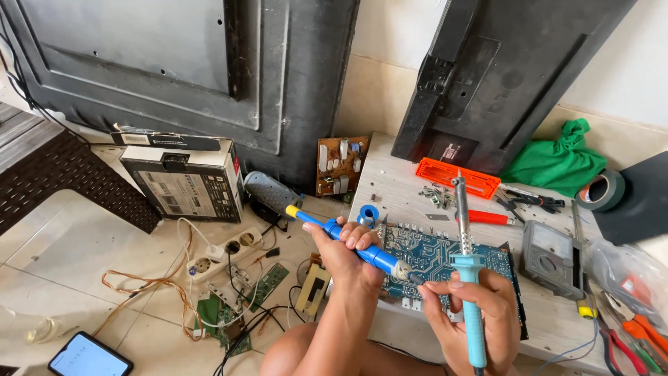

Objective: The person is desoldering components from a large circuit board using a soldering iron and a solder sucker.

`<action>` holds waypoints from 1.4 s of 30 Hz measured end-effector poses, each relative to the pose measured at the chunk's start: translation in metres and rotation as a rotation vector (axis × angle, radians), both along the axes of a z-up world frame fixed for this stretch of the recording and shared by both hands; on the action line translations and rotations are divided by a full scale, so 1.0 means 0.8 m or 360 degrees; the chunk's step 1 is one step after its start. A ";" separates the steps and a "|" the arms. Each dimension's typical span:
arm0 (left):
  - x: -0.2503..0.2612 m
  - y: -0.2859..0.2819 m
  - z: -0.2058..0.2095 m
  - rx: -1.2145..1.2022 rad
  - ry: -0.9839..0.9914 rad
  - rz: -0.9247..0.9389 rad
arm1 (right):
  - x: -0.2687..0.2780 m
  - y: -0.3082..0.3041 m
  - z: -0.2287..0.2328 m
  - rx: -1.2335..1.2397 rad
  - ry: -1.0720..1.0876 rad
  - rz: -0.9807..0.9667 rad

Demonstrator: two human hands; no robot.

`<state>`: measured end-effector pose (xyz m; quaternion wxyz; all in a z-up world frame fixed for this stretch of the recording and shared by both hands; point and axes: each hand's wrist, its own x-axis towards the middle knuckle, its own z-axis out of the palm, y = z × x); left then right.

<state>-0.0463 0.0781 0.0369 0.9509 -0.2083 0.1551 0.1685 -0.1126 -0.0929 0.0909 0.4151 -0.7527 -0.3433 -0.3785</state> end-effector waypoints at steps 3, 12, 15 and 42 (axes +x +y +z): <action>0.002 0.003 -0.001 -0.0018 0.0150 0.0079 | -0.004 0.004 0.002 -0.0018 0.0073 -0.0071; -0.017 0.019 0.041 0.0524 0.0371 0.0159 | -0.006 -0.084 -0.022 -0.0077 0.0281 -0.0016; -0.020 0.013 0.045 0.0958 0.0491 0.0260 | 0.037 -0.154 -0.089 0.0076 0.0020 0.0230; 0.088 -0.091 -0.028 0.2622 0.0345 0.0354 | 0.161 -0.183 -0.148 0.0266 0.1672 0.0063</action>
